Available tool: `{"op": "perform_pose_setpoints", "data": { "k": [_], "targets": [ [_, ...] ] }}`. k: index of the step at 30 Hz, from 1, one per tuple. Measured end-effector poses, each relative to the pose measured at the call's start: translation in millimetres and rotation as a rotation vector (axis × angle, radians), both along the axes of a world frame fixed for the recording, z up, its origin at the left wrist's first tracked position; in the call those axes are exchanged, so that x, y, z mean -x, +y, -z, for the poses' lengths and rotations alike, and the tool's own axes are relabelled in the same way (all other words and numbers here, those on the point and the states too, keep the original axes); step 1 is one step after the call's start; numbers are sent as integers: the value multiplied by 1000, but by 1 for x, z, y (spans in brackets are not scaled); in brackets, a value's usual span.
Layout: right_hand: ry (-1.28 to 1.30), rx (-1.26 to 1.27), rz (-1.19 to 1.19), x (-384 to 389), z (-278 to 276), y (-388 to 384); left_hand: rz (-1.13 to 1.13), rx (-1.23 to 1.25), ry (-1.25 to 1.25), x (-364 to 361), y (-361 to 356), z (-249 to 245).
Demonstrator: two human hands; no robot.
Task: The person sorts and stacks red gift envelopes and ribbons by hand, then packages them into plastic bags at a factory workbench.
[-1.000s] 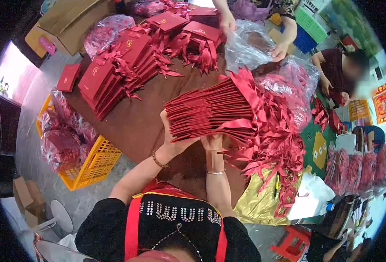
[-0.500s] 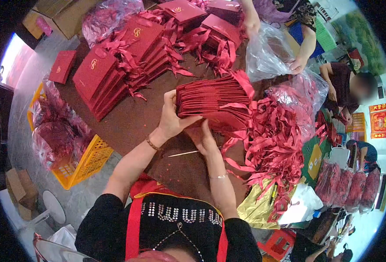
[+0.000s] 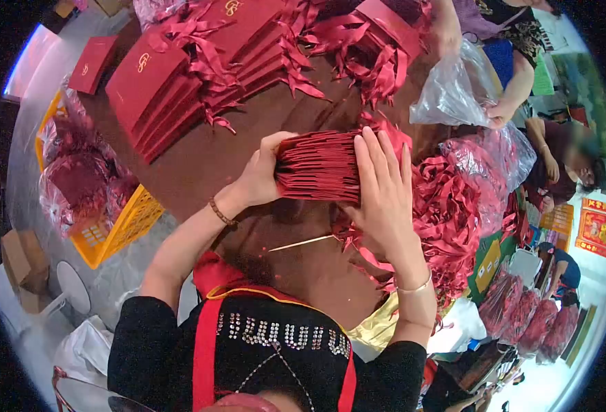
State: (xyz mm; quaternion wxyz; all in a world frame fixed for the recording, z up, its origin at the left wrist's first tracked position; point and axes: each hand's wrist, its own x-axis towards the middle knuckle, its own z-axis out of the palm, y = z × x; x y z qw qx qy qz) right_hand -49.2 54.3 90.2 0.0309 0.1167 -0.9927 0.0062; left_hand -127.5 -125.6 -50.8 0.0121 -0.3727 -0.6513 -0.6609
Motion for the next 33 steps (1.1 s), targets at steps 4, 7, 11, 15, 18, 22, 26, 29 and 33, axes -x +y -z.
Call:
{"op": "perform_pose_setpoints", "data": {
  "k": [4,7,11,15,18,22,26,29,33],
  "targets": [
    [-15,64,15,-2,2,-2,335,134,-213,11,-22,-25],
    [-62,59,51,-4,-1,-4,572,48,-291,28,-30,-27],
    [-70,94,47,-6,1,-3,651,-113,-669,36,-27,-36],
    [-81,91,40,-9,0,-3,614,-39,-556,45,-26,-39],
    [-64,81,26,-11,3,-2,369,-13,-373,44,-24,-35],
    [-73,71,42,-12,2,-2,43,220,151,44,-25,-47],
    [-53,91,21,-16,6,-1,107,296,199,46,-24,-49],
    [-70,101,35,-16,3,-2,258,245,72,51,-28,-51],
    [-111,122,51,-15,-1,-3,393,224,-1,56,-34,-51]
  ]
}}
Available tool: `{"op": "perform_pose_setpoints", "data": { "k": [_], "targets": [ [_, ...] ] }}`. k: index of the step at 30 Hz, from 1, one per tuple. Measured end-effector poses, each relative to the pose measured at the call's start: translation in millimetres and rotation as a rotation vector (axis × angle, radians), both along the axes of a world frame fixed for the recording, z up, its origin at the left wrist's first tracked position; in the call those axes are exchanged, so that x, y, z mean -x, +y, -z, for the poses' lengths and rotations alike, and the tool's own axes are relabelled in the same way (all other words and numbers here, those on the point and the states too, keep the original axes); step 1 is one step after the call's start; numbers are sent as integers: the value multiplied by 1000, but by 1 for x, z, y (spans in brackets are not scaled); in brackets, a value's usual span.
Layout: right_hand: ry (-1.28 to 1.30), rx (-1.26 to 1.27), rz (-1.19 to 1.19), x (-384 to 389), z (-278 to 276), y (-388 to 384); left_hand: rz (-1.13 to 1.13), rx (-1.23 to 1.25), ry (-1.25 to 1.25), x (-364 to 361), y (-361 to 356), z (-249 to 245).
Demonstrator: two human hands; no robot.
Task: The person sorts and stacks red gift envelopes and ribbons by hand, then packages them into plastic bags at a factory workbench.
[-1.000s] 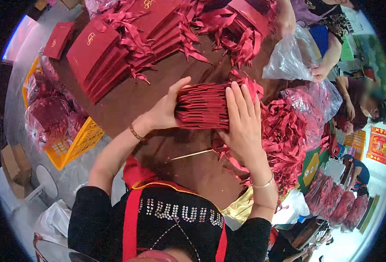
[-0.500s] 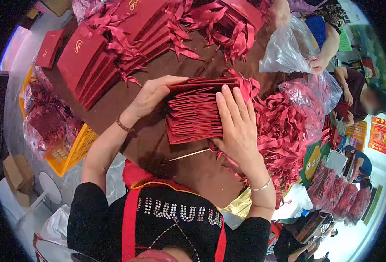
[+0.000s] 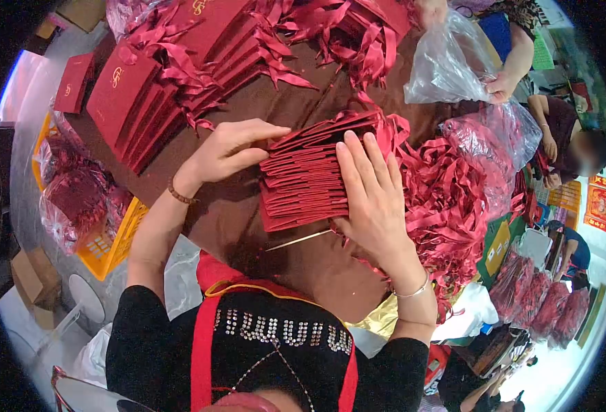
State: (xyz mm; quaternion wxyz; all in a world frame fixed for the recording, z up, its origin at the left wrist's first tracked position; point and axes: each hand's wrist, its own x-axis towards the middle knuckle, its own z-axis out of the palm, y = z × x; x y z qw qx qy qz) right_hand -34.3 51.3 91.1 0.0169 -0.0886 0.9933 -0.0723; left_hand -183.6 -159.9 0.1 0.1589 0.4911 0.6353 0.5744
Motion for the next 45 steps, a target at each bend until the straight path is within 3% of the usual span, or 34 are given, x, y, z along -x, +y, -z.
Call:
{"op": "perform_pose_setpoints", "data": {
  "k": [4,7,11,12,14,18,22,25,28,29,32,36,45],
  "targets": [
    [9,-2,-2,1,0,0,52,-22,30,10,2,2],
    [22,-12,-14,1,0,1,-46,25,534,19,4,4],
    [-4,-1,6,3,-4,-3,-186,5,623,10,5,-4],
    [-5,-4,11,2,-4,-2,-181,0,621,10,7,-4],
    [12,-8,2,2,-3,-3,-104,17,283,10,10,-5],
    [18,-12,-9,2,-2,-3,-168,-3,253,-2,19,6],
    [26,-16,-12,0,1,-2,-421,-110,261,-8,26,13],
    [54,-20,-23,-3,5,-1,-507,87,54,-3,14,8],
    [62,-22,-21,-3,4,-1,-437,151,126,2,-2,3],
    [56,-21,-18,-2,3,-2,-370,62,245,1,-1,4],
    [28,-23,1,1,-3,-4,-198,-53,276,-7,0,1],
    [48,-6,3,-1,2,-3,-93,117,260,-8,-7,-12],
    [100,38,-12,4,4,-4,48,71,211,0,-14,-2]
  ]
}}
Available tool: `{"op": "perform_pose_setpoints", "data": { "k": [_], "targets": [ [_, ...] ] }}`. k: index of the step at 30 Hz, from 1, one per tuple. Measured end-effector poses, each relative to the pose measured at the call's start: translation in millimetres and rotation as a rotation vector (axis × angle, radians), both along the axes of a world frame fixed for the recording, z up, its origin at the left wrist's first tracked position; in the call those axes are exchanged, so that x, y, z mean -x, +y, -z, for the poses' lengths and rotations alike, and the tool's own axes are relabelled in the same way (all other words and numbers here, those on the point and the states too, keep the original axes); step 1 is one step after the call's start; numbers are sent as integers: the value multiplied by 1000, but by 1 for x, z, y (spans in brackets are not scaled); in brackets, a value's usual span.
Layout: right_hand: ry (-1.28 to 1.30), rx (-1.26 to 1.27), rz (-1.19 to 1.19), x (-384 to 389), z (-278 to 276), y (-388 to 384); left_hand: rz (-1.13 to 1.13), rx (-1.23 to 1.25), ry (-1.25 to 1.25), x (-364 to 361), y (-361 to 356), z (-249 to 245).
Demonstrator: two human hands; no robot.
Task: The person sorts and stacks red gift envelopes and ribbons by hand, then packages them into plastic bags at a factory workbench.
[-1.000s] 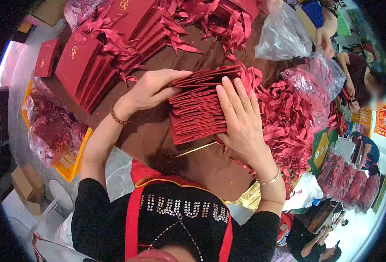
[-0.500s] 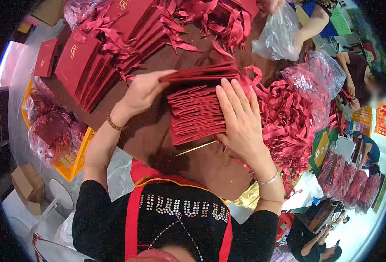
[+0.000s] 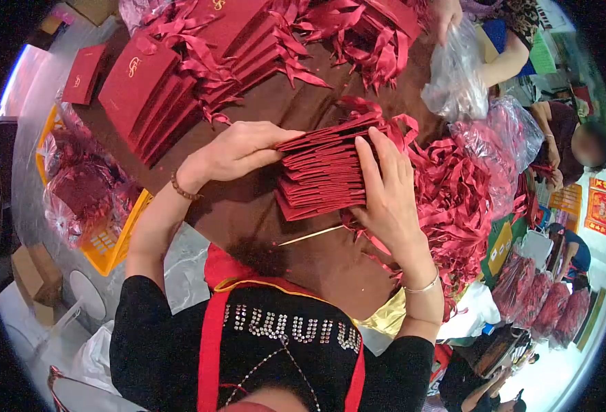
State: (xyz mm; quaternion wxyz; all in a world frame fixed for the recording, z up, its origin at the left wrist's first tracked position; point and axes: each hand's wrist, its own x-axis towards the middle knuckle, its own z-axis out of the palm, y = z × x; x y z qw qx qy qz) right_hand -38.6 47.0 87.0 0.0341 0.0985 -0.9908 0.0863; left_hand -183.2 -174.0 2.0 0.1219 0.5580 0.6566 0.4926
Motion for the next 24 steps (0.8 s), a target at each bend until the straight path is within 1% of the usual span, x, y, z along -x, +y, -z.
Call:
{"op": "perform_pose_setpoints", "data": {
  "k": [1,2,3,5,9,11,12,15,16,20,22,23,24],
  "targets": [
    [-2,9,1,1,-1,1,58,-38,-67,2,-2,3],
    [-32,1,-4,2,-3,2,79,-10,-141,0,-5,2],
    [-31,-3,-6,4,-4,2,43,-64,-94,-5,-4,4],
    [-33,-6,-14,4,-4,1,-18,-60,-82,-10,0,5],
    [-62,-44,13,3,-4,0,-27,-56,-152,-9,6,14],
    [-63,-42,10,2,-5,1,-59,-68,-74,-9,7,11],
    [-66,-41,5,3,-5,1,-61,-118,-87,-9,9,12],
    [-68,-29,-1,3,-4,2,-74,-114,-94,-7,10,16],
    [-68,-29,-2,3,-4,2,-87,-148,-72,-8,11,14],
    [-65,-6,0,3,-3,3,-120,-130,-35,-10,15,13],
    [-73,11,11,2,-2,3,-198,-189,26,-12,16,14],
    [-63,-1,-3,2,-2,3,-196,-188,23,-14,17,15],
    [-54,-13,-19,2,-2,3,-245,-187,82,-16,18,16]
  ]
}}
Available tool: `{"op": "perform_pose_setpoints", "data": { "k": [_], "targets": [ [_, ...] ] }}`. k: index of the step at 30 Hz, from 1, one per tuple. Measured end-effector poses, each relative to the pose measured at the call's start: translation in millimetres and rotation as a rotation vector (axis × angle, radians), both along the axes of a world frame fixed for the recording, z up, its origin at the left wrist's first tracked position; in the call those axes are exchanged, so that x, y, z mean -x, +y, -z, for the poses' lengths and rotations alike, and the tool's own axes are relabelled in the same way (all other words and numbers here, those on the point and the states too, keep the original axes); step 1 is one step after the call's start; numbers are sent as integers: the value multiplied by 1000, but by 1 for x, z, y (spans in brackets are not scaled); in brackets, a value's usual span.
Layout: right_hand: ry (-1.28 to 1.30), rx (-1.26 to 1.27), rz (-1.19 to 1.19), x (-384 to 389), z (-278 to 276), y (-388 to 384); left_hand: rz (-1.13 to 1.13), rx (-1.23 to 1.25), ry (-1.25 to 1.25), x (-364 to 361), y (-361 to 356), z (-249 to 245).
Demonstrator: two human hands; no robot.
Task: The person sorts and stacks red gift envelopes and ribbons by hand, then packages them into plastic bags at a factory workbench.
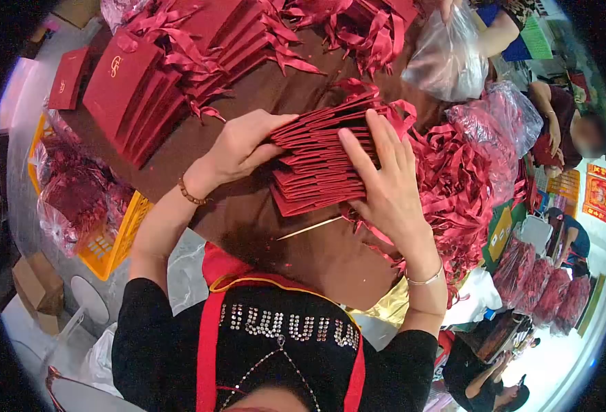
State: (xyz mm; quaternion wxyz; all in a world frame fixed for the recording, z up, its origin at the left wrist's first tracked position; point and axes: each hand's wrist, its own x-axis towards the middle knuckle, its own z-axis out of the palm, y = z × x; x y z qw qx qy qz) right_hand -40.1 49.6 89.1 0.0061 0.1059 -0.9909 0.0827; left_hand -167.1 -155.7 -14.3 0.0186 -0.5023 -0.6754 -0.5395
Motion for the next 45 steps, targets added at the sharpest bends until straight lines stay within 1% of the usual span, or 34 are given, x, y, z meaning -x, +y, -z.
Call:
{"op": "perform_pose_setpoints", "data": {
  "k": [1,5,7,9,11,12,16,18,22,25,27,30,34,36,41,43,45],
  "targets": [
    [-1,0,0,-1,1,1,-55,5,56,-1,1,0],
    [-12,-7,5,-3,1,0,-50,-1,119,1,0,1],
    [-7,-37,-44,-4,0,2,-57,12,145,5,2,3],
    [-3,-27,-41,-6,2,3,-20,48,141,5,-1,-2],
    [3,-16,-29,-8,3,2,45,-6,189,3,-1,-3],
    [3,-15,-35,-7,2,2,74,48,171,3,-4,-2],
    [11,-20,-48,-6,2,2,119,38,149,7,-7,-6],
    [-6,-17,-43,-7,0,1,168,94,142,12,-8,-8],
    [-17,-25,-39,-7,-1,0,155,135,214,13,-5,-12],
    [-16,-19,-30,-5,0,-1,131,150,178,10,-1,-14],
    [-15,-30,-10,-5,-1,-2,86,100,110,10,1,-11],
    [16,-44,-17,-4,2,-1,112,74,48,14,3,-8],
    [-9,-28,9,-5,0,-2,135,57,-2,22,7,-6],
    [-1,-10,-36,-6,1,0,132,72,-63,26,9,-5],
    [-11,-63,-56,-6,-1,-1,66,77,-42,23,18,-6],
    [-22,-77,-63,-6,-1,-1,-1,22,-12,20,24,-3],
    [-43,-83,-50,-7,-1,-1,-6,-6,14,19,27,-3]
  ]
}}
